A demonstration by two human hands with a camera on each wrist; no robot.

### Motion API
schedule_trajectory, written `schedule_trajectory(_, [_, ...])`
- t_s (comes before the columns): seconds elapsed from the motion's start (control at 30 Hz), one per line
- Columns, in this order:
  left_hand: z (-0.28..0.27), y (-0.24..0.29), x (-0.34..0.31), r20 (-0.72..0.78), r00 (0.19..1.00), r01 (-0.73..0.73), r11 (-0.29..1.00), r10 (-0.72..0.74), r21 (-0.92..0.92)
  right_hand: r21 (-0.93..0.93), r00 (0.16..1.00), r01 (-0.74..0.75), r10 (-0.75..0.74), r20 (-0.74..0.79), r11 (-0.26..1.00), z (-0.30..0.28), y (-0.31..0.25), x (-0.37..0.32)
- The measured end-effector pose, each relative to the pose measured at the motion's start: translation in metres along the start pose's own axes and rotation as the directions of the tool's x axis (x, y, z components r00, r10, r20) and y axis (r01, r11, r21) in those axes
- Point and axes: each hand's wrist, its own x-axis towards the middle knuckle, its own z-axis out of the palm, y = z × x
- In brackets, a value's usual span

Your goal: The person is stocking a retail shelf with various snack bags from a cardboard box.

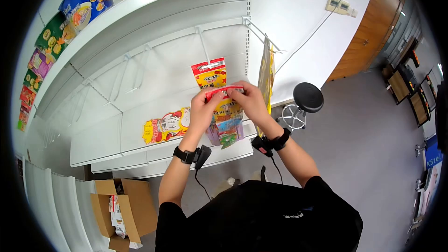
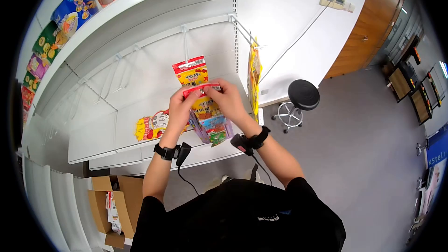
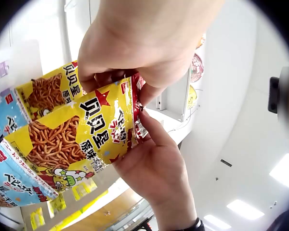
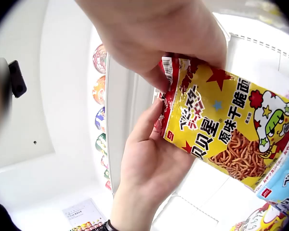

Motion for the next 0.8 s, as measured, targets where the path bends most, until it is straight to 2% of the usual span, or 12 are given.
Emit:
schedule_trajectory(0.07, [-0.005, 0.003, 0.017, -0.025, 1.0, -0.004, 0.999, 0.004, -0.036, 0.027, 1.0, -0.01, 0.01, 0.011, 1.0, 0.002, -0.006, 0.019])
schedule_trajectory(0.17, [-0.009, 0.01, 0.032, -0.078, 0.996, -0.05, 0.999, 0.049, -0.01, 0.196, 1.0, -0.013, 0.011, 0.009, 0.98, 0.012, -0.005, 0.04])
schedule_trajectory(0.3, [-0.007, 0.012, 0.047, -0.185, 0.98, -0.067, 0.998, 0.069, 0.017, 0.165, 0.999, 0.022, -0.026, 0.022, 0.986, 0.013, -0.005, 0.061])
schedule_trajectory(0.43, [-0.012, 0.006, 0.052, -0.214, 0.973, -0.073, 0.993, 0.092, 0.094, 0.153, 0.998, 0.055, -0.056, 0.0, 0.987, 0.017, 0.012, 0.074])
schedule_trajectory(0.53, [-0.007, 0.004, 0.052, -0.275, 0.957, -0.072, 0.994, 0.091, 0.08, 0.101, 0.996, 0.088, -0.088, -0.003, 0.991, 0.015, 0.011, 0.075])
schedule_trajectory(0.63, [-0.007, 0.006, 0.049, -0.319, 0.941, -0.086, 0.992, 0.11, 0.09, 0.115, 0.987, 0.148, -0.154, 0.052, 0.982, 0.015, 0.015, 0.078])
schedule_trajectory(0.8, [-0.002, -0.001, 0.049, -0.352, 0.933, -0.058, 0.996, 0.078, 0.065, 0.052, 0.995, 0.089, -0.092, 0.048, 0.995, 0.013, 0.014, 0.077])
